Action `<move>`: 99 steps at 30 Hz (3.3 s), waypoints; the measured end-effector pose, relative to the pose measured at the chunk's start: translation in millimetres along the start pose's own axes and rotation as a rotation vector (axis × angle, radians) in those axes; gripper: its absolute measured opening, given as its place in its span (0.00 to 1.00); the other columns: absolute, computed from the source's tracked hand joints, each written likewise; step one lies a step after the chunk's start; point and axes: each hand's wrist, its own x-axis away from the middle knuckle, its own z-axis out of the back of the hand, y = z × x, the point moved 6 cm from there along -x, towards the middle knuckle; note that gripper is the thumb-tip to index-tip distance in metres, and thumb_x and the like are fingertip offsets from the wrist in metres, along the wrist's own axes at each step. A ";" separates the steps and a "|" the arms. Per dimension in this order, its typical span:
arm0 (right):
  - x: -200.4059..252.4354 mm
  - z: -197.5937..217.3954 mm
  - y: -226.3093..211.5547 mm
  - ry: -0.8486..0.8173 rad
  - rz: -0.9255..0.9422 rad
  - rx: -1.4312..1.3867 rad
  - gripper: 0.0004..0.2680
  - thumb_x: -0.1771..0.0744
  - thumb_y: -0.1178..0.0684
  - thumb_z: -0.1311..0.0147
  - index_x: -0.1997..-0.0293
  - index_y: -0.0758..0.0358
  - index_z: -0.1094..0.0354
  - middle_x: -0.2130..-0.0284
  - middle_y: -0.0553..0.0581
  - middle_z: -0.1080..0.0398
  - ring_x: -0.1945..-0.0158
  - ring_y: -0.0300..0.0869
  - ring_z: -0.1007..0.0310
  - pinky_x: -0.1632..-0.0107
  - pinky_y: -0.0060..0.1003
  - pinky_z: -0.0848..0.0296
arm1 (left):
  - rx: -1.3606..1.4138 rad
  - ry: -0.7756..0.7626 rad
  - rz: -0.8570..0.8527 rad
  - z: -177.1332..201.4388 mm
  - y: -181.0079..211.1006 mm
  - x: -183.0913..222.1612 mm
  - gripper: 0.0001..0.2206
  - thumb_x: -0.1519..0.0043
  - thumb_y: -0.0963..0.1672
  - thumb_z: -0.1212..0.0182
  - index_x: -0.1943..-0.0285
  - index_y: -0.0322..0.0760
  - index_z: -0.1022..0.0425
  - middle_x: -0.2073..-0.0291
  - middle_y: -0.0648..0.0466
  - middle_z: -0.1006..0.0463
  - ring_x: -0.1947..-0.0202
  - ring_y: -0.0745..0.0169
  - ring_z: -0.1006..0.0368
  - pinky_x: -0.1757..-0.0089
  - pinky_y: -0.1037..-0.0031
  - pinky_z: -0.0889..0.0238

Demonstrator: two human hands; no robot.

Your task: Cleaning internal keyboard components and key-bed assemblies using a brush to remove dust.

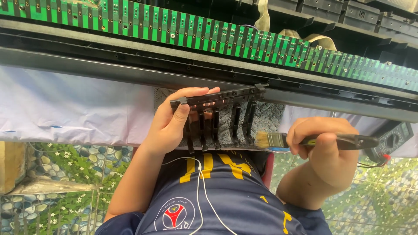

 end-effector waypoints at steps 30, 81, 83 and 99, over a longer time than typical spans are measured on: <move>0.7 -17.3 -11.7 -0.061 0.082 -0.242 0.24 0.27 0.38 0.62 0.78 0.67 0.39 0.89 0.56 0.42 0.88 0.38 0.44 0.82 0.29 0.45 | 0.043 0.031 0.065 -0.7 -4.5 -0.2 0.19 0.25 0.50 0.58 0.35 0.31 0.34 0.35 0.33 0.29 0.32 0.41 0.30 0.43 0.59 0.23; 5.0 -36.1 41.4 -0.186 -0.450 0.476 0.22 0.33 0.39 0.50 0.33 0.56 0.37 0.53 0.45 0.24 0.56 0.40 0.28 0.48 0.40 0.33 | 0.549 0.178 0.148 10.2 -27.7 2.4 0.20 0.27 0.49 0.54 0.34 0.28 0.36 0.37 0.34 0.29 0.46 0.26 0.25 0.54 0.38 0.23; -0.4 -42.9 37.1 -0.219 -0.442 0.439 0.18 0.33 0.42 0.49 0.36 0.55 0.33 0.58 0.44 0.24 0.65 0.40 0.35 0.56 0.36 0.35 | 0.551 0.185 0.157 10.9 -27.8 2.9 0.21 0.28 0.49 0.54 0.34 0.27 0.36 0.37 0.34 0.29 0.46 0.26 0.25 0.55 0.38 0.23; 41.3 -28.5 -60.1 0.141 0.318 0.605 0.02 0.34 0.57 0.43 0.62 0.58 0.24 0.69 0.53 0.23 0.70 0.41 0.24 0.65 0.34 0.30 | 0.291 0.089 -0.174 -8.3 15.5 9.6 0.30 0.26 0.54 0.52 0.28 0.24 0.43 0.28 0.36 0.38 0.32 0.38 0.32 0.32 0.49 0.38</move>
